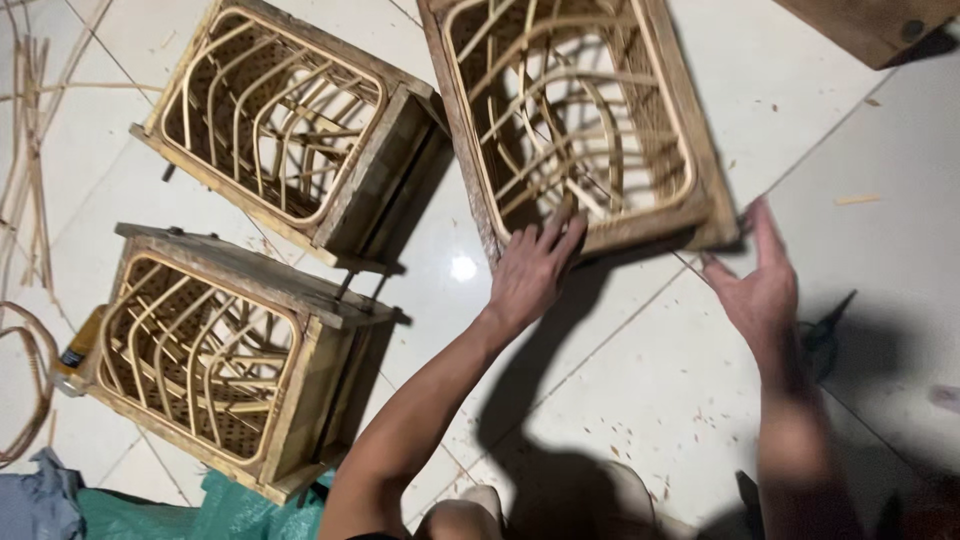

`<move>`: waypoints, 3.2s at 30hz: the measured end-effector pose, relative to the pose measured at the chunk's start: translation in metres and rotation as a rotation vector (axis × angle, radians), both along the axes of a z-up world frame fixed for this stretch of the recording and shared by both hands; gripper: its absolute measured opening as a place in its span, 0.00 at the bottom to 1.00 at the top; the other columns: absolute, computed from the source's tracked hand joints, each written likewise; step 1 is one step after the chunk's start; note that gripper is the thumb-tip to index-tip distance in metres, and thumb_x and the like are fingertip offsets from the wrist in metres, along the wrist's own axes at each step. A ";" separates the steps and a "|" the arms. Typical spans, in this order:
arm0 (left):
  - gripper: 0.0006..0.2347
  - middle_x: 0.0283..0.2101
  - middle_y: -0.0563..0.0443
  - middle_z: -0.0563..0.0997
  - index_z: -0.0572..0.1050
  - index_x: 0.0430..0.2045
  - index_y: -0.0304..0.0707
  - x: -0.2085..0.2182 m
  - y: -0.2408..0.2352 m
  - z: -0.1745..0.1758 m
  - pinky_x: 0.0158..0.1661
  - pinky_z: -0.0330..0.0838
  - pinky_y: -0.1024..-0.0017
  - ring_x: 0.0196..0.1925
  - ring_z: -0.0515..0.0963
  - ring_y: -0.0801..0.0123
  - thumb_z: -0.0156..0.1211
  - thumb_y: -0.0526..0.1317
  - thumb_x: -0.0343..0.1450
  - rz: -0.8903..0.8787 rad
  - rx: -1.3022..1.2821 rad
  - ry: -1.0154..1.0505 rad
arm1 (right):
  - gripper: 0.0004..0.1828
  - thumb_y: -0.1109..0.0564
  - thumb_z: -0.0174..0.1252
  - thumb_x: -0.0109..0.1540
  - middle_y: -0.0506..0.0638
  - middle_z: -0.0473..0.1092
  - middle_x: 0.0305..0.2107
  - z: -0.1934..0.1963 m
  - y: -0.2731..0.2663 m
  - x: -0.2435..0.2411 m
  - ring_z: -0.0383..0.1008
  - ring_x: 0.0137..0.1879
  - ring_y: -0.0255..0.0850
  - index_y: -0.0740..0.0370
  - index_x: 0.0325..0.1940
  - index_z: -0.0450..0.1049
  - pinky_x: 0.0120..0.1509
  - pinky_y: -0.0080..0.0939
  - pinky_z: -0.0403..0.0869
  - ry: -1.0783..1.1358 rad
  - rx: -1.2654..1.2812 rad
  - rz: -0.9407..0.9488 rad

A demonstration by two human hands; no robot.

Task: The person applies glue to the joints of a rectangular bamboo basket frame and presses the pieces together. They then remove excess bamboo strips from inside the frame and place them aside.

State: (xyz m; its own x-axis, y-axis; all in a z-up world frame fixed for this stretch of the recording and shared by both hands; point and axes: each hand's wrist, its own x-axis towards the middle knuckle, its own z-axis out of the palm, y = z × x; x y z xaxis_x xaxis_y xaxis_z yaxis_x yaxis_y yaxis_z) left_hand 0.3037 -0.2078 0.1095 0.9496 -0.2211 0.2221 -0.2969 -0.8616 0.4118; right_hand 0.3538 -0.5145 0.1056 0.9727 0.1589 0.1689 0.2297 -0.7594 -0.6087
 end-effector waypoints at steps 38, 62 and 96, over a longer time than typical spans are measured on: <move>0.38 0.67 0.27 0.63 0.45 0.72 0.30 -0.195 -0.016 0.012 0.65 0.61 0.52 0.67 0.67 0.41 0.59 0.34 0.68 0.555 -0.668 0.523 | 0.04 0.63 0.58 0.68 0.60 0.76 0.40 0.020 0.166 -0.019 0.75 0.55 0.51 0.64 0.42 0.78 0.53 0.51 0.76 -0.350 -0.924 0.759; 0.35 0.66 0.28 0.65 0.50 0.70 0.30 -0.204 -0.022 0.001 0.64 0.62 0.55 0.66 0.67 0.40 0.60 0.32 0.67 0.543 -0.706 0.407 | 0.20 0.40 0.55 0.72 0.55 0.75 0.25 0.174 0.184 -0.021 0.74 0.29 0.44 0.59 0.42 0.80 0.36 0.51 0.72 0.008 -0.420 0.413; 0.38 0.55 0.29 0.78 0.47 0.73 0.49 -0.195 -0.018 -0.045 0.53 0.72 0.50 0.52 0.79 0.36 0.62 0.42 0.67 0.655 -0.493 0.553 | 0.13 0.48 0.67 0.55 0.63 0.77 0.27 0.014 0.119 -0.147 0.79 0.40 0.56 0.61 0.32 0.82 0.46 0.59 0.74 0.182 -0.493 0.628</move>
State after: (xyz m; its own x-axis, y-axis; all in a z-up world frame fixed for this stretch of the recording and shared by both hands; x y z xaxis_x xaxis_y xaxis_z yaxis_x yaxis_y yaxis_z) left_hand 0.1091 -0.2256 0.0648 0.8491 0.3830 -0.3639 0.5197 -0.4817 0.7056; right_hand 0.2065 -0.3959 0.1195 0.6830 0.6981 -0.2146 0.6312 -0.7121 -0.3074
